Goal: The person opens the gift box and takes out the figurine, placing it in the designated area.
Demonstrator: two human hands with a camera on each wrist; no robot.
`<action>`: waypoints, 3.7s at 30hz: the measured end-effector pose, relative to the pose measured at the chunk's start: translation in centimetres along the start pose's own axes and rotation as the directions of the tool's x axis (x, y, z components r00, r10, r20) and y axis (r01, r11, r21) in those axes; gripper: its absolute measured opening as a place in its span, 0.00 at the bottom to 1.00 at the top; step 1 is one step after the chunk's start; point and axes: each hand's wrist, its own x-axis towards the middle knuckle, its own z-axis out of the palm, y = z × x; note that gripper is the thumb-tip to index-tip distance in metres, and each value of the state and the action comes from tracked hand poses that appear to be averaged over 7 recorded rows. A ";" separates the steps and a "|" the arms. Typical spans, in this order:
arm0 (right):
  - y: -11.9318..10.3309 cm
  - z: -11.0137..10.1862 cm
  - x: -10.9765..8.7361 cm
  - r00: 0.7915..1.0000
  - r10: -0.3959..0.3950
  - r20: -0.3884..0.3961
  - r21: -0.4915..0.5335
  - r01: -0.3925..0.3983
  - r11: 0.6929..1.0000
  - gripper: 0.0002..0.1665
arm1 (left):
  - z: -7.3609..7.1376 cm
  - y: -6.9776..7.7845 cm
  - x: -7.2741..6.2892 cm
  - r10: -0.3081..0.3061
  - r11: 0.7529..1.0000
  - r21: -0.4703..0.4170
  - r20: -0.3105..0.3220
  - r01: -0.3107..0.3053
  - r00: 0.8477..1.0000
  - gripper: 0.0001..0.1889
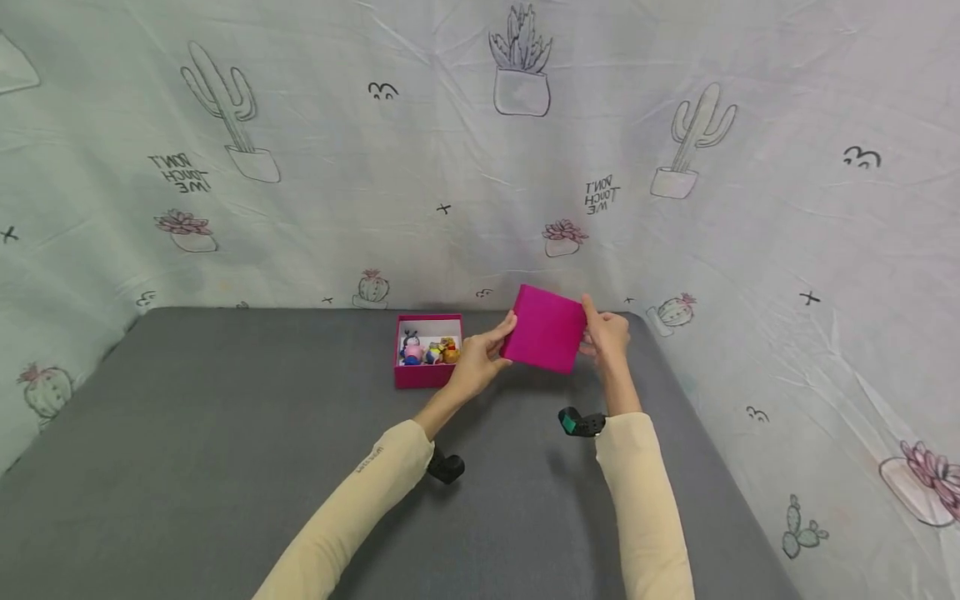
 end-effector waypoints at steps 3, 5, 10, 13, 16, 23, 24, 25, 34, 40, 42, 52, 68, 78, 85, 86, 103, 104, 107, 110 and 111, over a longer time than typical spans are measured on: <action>0.1 -0.5 0.1 1.000 0.007 0.023 0.004 -0.007 1.000 0.26 | 0.3 -0.1 -0.2 0.040 0.999 0.012 0.016 -0.041 0.999 0.36; 0.1 -0.7 0.1 0.999 0.022 0.038 -0.009 -0.021 1.000 0.25 | 0.4 -0.1 -0.3 0.059 0.998 0.013 0.021 -0.059 0.998 0.36; 0.2 -1.3 0.4 0.991 0.097 0.091 0.014 -0.098 0.995 0.28 | 1.3 0.4 -0.5 0.063 0.998 0.014 -0.052 -0.063 0.997 0.29; 0.3 -1.5 0.3 0.982 0.141 0.122 0.146 -0.159 0.976 0.25 | 1.9 1.2 -0.2 0.001 1.000 -0.006 -0.134 -0.002 0.991 0.24; 0.7 -1.4 0.1 0.977 0.141 0.159 0.299 -0.184 0.936 0.15 | 2.1 1.9 0.1 -0.069 0.997 -0.034 -0.211 0.063 0.975 0.23; 3.0 -1.2 -0.1 0.979 -0.005 0.205 0.384 -0.076 0.920 0.10 | 2.4 1.9 0.1 -0.157 0.987 -0.033 -0.331 0.155 0.930 0.33; 3.3 -1.2 -0.1 0.976 -0.032 0.215 0.396 -0.057 0.917 0.09 | 2.4 1.8 0.1 -0.176 0.984 -0.045 -0.348 0.171 0.921 0.32; 3.6 -1.3 0.0 0.971 -0.060 0.231 0.413 -0.042 0.910 0.08 | 2.4 1.7 0.1 -0.187 0.982 -0.058 -0.364 0.179 0.913 0.32; 5.2 -2.4 0.9 0.921 -0.234 0.313 0.430 0.082 0.899 0.07 | 2.4 1.2 0.5 -0.208 0.978 -0.072 -0.401 0.195 0.892 0.24; 7.1 -3.2 1.6 0.911 -0.263 0.318 0.374 0.135 0.918 0.10 | 2.4 1.4 0.7 -0.184 0.979 0.021 -0.363 0.205 0.913 0.24; 7.6 -3.4 1.7 0.908 -0.284 0.309 0.368 0.162 0.916 0.11 | 2.6 1.4 0.7 -0.160 0.981 0.048 -0.352 0.189 0.922 0.24; 8.1 -4.7 2.1 0.877 -0.348 0.332 0.143 0.318 0.937 0.15 | 3.4 0.2 -0.2 -0.154 0.982 0.067 -0.277 0.179 0.948 0.22; 9.7 -5.8 2.6 0.860 -0.386 0.334 0.021 0.403 0.915 0.19 | 5.2 -0.6 -1.0 -0.093 0.968 0.199 -0.276 0.152 0.957 0.20; 10.6 -6.1 2.8 0.871 -0.370 0.322 -0.007 0.393 0.920 0.10 | 5.7 -1.5 -1.1 -0.124 0.968 0.183 -0.239 0.170 0.963 0.19; 11.2 -5.8 3.0 0.869 -0.368 0.331 0.037 0.377 0.925 0.08 | 6.1 -2.0 -1.5 -0.118 0.970 0.177 -0.262 0.168 0.958 0.18; 11.3 -6.0 2.9 0.874 -0.361 0.325 0.032 0.372 0.928 0.08 | 6.2 -2.0 -1.5 -0.116 0.970 0.177 -0.261 0.165 0.958 0.18; 12.2 -5.9 2.6 0.891 -0.341 0.299 -0.145 0.395 0.907 0.14 | 6.8 -2.7 -2.0 -0.130 0.956 0.230 -0.225 0.182 0.966 0.17; 12.2 -5.8 2.6 0.891 -0.345 0.295 -0.152 0.400 0.904 0.13 | 6.8 -2.8 -2.0 -0.131 0.954 0.236 -0.224 0.184 0.966 0.17; 12.1 -5.6 2.8 0.889 -0.354 0.292 -0.162 0.411 0.897 0.11 | 6.7 -2.8 -1.9 -0.133 0.948 0.257 -0.223 0.190 0.966 0.19; 12.0 -5.4 3.0 0.882 -0.363 0.300 -0.174 0.425 0.888 0.13 | 6.4 -2.7 -1.8 -0.147 0.937 0.281 -0.221 0.207 0.964 0.19; 12.0 -5.4 3.0 0.880 -0.365 0.304 -0.179 0.429 0.886 0.13 | 6.4 -2.7 -1.8 -0.153 0.934 0.288 -0.218 0.214 0.964 0.19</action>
